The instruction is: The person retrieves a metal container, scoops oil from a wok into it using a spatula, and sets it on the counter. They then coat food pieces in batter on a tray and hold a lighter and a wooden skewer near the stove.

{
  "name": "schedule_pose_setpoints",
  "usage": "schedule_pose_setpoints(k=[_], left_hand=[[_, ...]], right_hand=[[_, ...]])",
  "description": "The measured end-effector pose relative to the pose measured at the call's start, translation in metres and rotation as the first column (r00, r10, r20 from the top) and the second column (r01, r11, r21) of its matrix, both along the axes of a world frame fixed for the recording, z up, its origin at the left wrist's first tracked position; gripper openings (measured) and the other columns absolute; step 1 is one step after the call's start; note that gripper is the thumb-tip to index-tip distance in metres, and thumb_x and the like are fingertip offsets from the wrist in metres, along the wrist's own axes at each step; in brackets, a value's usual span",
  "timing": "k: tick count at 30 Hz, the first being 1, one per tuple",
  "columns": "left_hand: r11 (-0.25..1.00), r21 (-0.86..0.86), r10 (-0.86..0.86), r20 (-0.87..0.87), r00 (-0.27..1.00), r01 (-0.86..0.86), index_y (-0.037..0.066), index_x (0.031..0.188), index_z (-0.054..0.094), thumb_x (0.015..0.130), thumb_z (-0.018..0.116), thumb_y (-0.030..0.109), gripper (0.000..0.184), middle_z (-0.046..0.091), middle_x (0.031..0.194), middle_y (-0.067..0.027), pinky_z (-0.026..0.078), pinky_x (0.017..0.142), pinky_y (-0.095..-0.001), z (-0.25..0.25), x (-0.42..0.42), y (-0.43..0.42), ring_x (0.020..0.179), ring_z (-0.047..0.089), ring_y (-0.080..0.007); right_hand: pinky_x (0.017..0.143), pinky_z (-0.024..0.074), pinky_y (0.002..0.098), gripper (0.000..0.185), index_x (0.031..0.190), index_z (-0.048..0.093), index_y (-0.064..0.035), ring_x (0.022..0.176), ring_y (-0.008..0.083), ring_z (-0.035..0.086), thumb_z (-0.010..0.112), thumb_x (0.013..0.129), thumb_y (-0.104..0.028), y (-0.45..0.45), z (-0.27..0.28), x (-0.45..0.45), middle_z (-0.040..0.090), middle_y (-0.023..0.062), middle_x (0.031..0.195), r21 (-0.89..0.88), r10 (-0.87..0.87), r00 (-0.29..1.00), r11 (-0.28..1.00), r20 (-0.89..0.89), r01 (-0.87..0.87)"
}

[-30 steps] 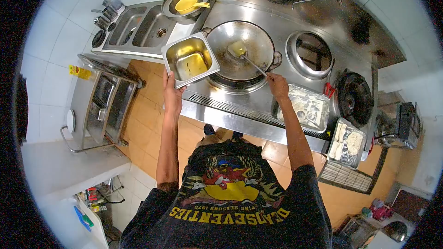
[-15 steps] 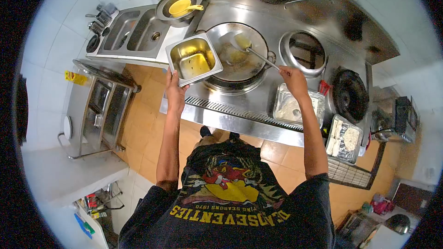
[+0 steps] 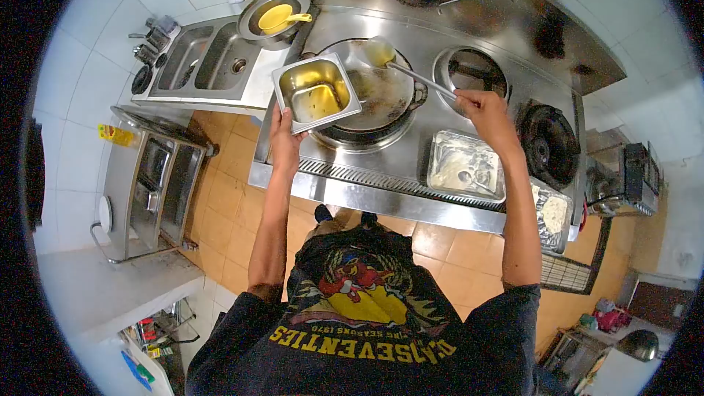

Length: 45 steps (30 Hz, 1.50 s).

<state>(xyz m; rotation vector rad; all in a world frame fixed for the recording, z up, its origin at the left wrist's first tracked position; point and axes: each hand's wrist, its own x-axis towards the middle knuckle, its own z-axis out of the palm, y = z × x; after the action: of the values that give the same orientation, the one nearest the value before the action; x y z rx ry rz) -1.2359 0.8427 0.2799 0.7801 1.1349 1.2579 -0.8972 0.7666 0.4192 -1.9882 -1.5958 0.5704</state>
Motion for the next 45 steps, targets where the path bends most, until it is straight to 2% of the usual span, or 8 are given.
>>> schedule_pose_setpoints(k=[5, 8, 11, 17, 20, 32, 41, 45], left_hand=[[1.000, 0.004, -0.017, 0.014, 1.000, 0.017, 0.014, 0.139, 0.032, 0.095, 0.045, 0.030, 0.049, 0.054, 0.116, -0.0048, 0.046, 0.065, -0.0259, -0.005, 0.007, 0.005, 0.089, 0.056, -0.0132], [1.000, -0.009, -0.022, 0.008, 1.000, 0.022, 0.014, 0.139, 0.034, 0.095, 0.045, 0.028, 0.047, 0.055, 0.114, -0.0030, 0.046, 0.065, -0.0263, 0.006, 0.013, 0.003, 0.089, 0.056, -0.0121], [0.999, 0.011, -0.043, 0.004, 0.999, 0.043, 0.013, 0.139, 0.033, 0.096, 0.044, 0.027, 0.047, 0.055, 0.112, -0.0043, 0.047, 0.062, -0.0253, 0.004, 0.015, 0.005, 0.089, 0.056, -0.0119], [0.999, 0.037, -0.023, -0.030, 0.999, 0.024, 0.011, 0.140, 0.031, 0.096, 0.044, 0.029, 0.049, 0.054, 0.115, -0.0071, 0.049, 0.059, -0.0258, 0.005, 0.013, 0.003, 0.090, 0.057, -0.0139], [0.998, 0.047, -0.033, -0.031, 0.999, 0.034, 0.011, 0.140, 0.030, 0.095, 0.044, 0.030, 0.051, 0.054, 0.117, -0.0076, 0.049, 0.058, -0.0260, -0.002, 0.010, 0.004, 0.090, 0.057, -0.0143], [1.000, -0.004, 0.006, -0.008, 1.000, -0.006, 0.011, 0.141, 0.027, 0.095, 0.045, 0.030, 0.053, 0.052, 0.120, -0.0079, 0.048, 0.060, -0.0262, -0.001, 0.004, 0.002, 0.091, 0.057, -0.0153], [1.000, 0.021, -0.007, -0.019, 1.000, 0.008, 0.013, 0.140, 0.029, 0.096, 0.042, 0.031, 0.049, 0.051, 0.120, -0.0067, 0.047, 0.064, -0.0265, 0.004, 0.001, 0.004, 0.093, 0.056, -0.0150], [1.000, 0.030, -0.002, -0.006, 1.000, 0.002, 0.013, 0.139, 0.030, 0.096, 0.043, 0.031, 0.049, 0.051, 0.119, -0.0063, 0.046, 0.065, -0.0271, 0.001, -0.002, 0.005, 0.094, 0.056, -0.0156]], right_hand=[[0.046, 0.0385, 0.0241, 0.026, 0.107, 0.066, -0.0029, 0.049, 0.0062, 0.049, 0.059, 0.087, -0.018, -0.002, 0.027, -0.007, 0.061, 0.0054, 0.069, -0.005, 0.060, 0.998, 0.998, -0.014, -0.060], [0.044, 0.0366, 0.0261, 0.025, 0.106, 0.066, -0.0026, 0.046, 0.0065, 0.045, 0.059, 0.087, -0.017, 0.005, 0.007, 0.005, 0.059, 0.0047, 0.065, 0.194, 0.218, 0.971, 0.953, 0.094, -0.233], [0.067, 0.0460, 0.0304, 0.025, 0.102, 0.065, 0.0000, 0.071, 0.0176, 0.063, 0.060, 0.085, -0.017, 0.000, 0.049, -0.034, 0.066, 0.0193, 0.085, -0.119, 0.085, 0.996, 0.990, 0.022, -0.082], [0.073, 0.0479, 0.0367, 0.022, 0.100, 0.067, -0.0040, 0.081, 0.0315, 0.064, 0.060, 0.084, -0.018, 0.007, 0.032, -0.045, 0.066, 0.0187, 0.090, -0.053, 0.237, 0.961, 0.971, 0.142, -0.231], [0.065, 0.0455, 0.0355, 0.022, 0.101, 0.066, -0.0022, 0.069, 0.0254, 0.061, 0.061, 0.084, -0.015, 0.009, 0.013, -0.045, 0.064, 0.0158, 0.078, 0.149, 0.312, 0.919, 0.924, 0.240, -0.352], [0.059, 0.0474, 0.0399, 0.022, 0.101, 0.065, -0.0136, 0.071, 0.0308, 0.061, 0.060, 0.079, -0.011, -0.004, 0.026, -0.081, 0.059, 0.0115, 0.081, 0.147, 0.240, 0.793, 0.913, 0.560, -0.380], [0.070, 0.0452, 0.0292, 0.024, 0.108, 0.065, -0.0058, 0.072, 0.0201, 0.059, 0.059, 0.087, -0.017, -0.015, 0.012, -0.039, 0.066, 0.0153, 0.088, 0.054, 0.096, 0.993, 0.994, -0.065, -0.092], [0.069, 0.0446, 0.0274, 0.025, 0.108, 0.065, -0.0052, 0.071, 0.0150, 0.058, 0.059, 0.087, -0.018, -0.015, -0.008, -0.018, 0.067, 0.0127, 0.087, 0.072, 0.034, 0.988, 0.997, -0.151, -0.023]])
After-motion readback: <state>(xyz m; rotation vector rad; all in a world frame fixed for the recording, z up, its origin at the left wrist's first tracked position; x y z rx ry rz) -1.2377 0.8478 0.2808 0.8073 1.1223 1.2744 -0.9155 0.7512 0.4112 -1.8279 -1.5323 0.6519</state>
